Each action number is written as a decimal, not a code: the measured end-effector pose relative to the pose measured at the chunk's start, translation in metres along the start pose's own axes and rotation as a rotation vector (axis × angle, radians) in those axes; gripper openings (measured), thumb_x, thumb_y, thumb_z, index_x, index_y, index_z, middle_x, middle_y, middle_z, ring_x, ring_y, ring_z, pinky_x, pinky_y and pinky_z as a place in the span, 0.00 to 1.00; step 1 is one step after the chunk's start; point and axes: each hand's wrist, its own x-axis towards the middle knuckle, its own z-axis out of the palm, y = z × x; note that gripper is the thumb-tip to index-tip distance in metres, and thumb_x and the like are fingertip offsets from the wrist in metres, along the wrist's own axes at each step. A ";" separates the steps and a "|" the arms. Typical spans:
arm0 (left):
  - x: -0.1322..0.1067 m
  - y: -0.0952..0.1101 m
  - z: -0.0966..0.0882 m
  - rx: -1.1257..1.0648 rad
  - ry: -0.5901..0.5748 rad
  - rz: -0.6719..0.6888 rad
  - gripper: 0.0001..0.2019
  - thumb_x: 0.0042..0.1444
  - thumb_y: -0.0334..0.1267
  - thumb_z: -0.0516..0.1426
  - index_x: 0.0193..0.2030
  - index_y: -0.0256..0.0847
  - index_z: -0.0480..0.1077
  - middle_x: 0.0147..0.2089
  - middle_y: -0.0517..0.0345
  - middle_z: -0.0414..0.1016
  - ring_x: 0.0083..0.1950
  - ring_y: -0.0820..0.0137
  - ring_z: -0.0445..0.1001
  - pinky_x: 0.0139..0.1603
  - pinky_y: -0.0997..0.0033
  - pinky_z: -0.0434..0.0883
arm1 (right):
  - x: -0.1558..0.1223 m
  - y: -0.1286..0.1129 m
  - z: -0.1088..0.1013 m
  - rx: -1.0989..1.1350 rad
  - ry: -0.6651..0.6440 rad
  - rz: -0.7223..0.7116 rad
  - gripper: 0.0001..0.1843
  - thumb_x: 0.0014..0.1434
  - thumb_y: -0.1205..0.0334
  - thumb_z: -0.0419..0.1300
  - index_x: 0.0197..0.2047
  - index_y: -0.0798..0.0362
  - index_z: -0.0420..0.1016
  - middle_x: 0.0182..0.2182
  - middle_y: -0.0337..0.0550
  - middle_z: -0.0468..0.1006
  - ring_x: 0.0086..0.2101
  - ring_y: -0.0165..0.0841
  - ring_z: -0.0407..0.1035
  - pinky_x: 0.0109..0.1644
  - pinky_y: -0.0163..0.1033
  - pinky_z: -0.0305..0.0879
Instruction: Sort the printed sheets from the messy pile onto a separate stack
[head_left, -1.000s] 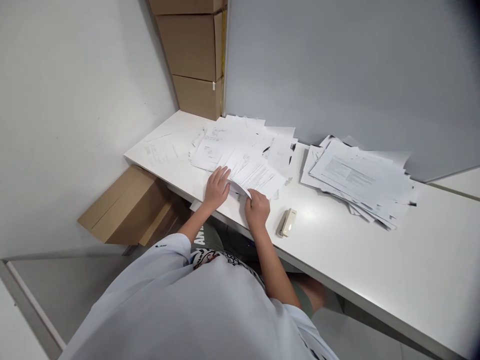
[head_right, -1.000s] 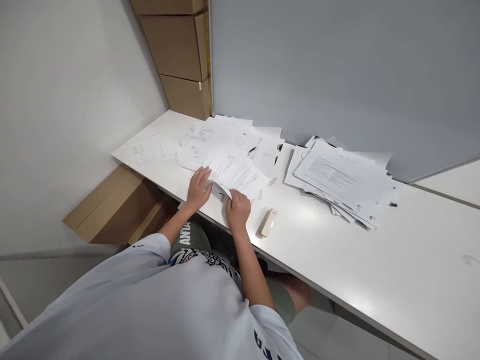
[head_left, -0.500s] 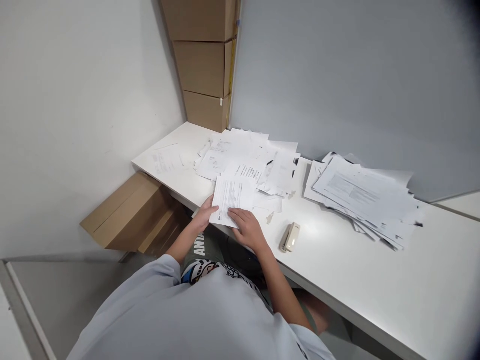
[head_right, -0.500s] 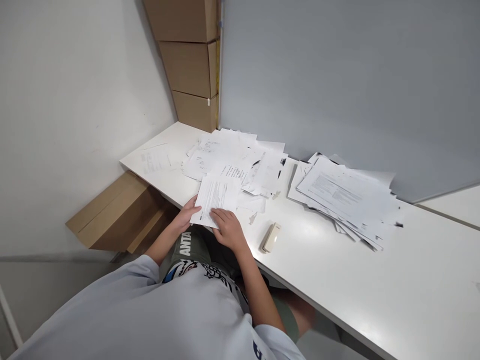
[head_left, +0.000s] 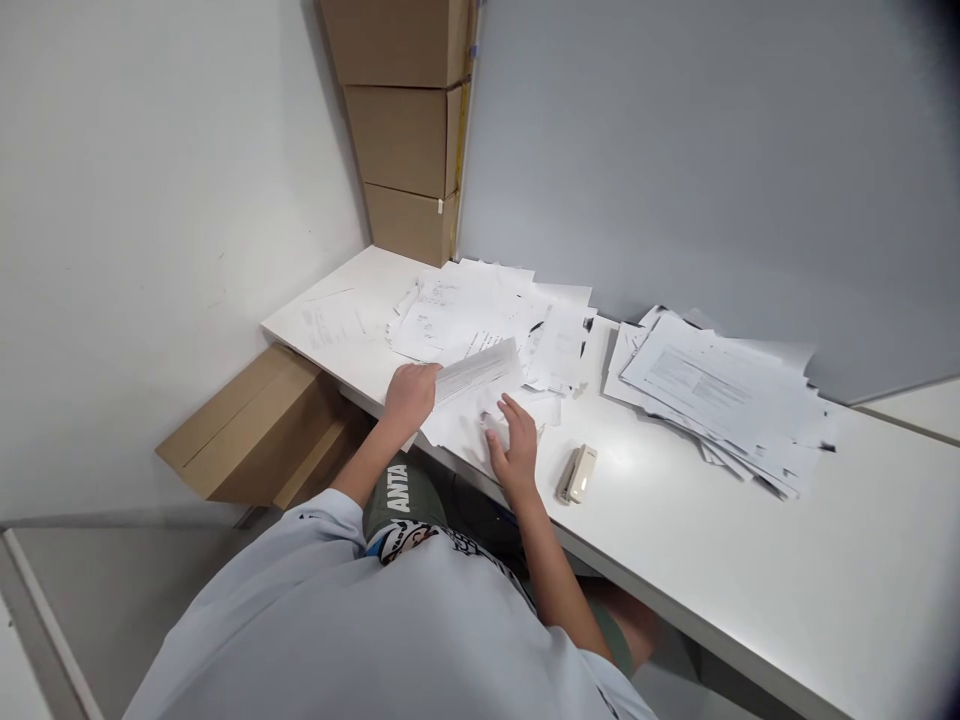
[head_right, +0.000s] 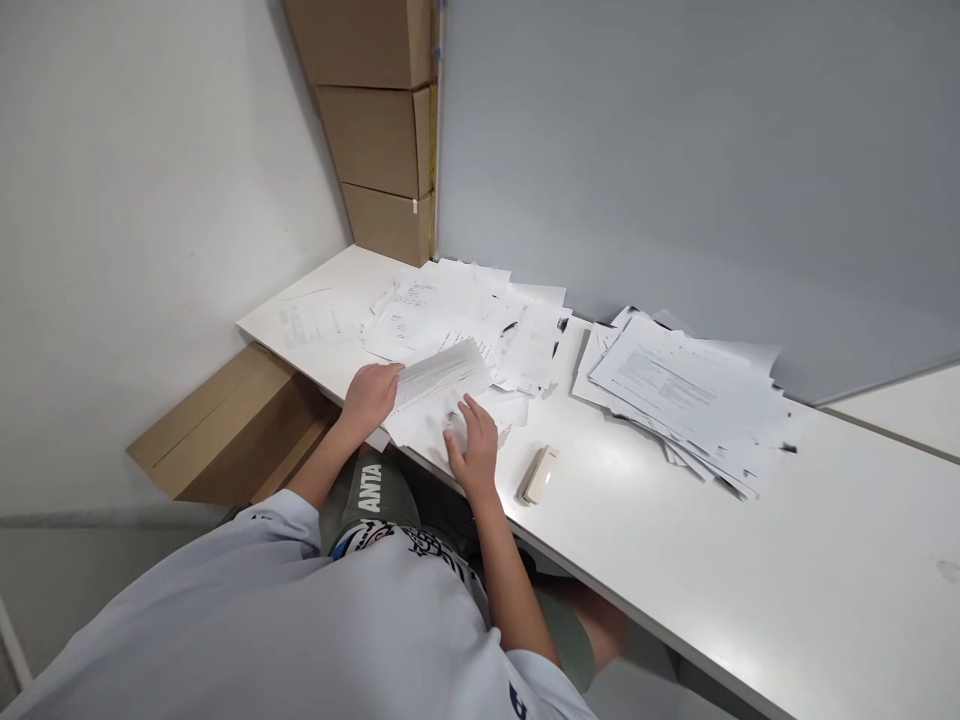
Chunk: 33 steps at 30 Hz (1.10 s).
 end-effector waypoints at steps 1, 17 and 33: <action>0.004 0.003 -0.005 0.018 0.017 0.068 0.17 0.62 0.28 0.47 0.49 0.41 0.74 0.42 0.48 0.80 0.48 0.58 0.78 0.59 0.52 0.69 | 0.000 0.000 0.000 -0.007 0.060 0.032 0.26 0.68 0.50 0.47 0.65 0.52 0.59 0.62 0.58 0.66 0.62 0.44 0.60 0.62 0.57 0.59; 0.013 0.006 -0.018 -0.123 0.179 0.266 0.18 0.65 0.40 0.50 0.60 0.45 0.67 0.56 0.51 0.74 0.71 0.57 0.59 0.76 0.41 0.44 | -0.012 0.019 0.015 0.312 0.241 0.369 0.24 0.65 0.52 0.49 0.61 0.53 0.57 0.51 0.56 0.70 0.51 0.39 0.69 0.55 0.50 0.68; -0.031 -0.012 0.052 -0.979 0.410 -0.406 0.14 0.62 0.52 0.52 0.41 0.43 0.65 0.37 0.57 0.74 0.40 0.66 0.75 0.44 0.68 0.72 | -0.017 0.006 -0.003 0.463 0.070 0.567 0.18 0.59 0.46 0.56 0.42 0.52 0.69 0.35 0.44 0.75 0.39 0.37 0.69 0.45 0.43 0.67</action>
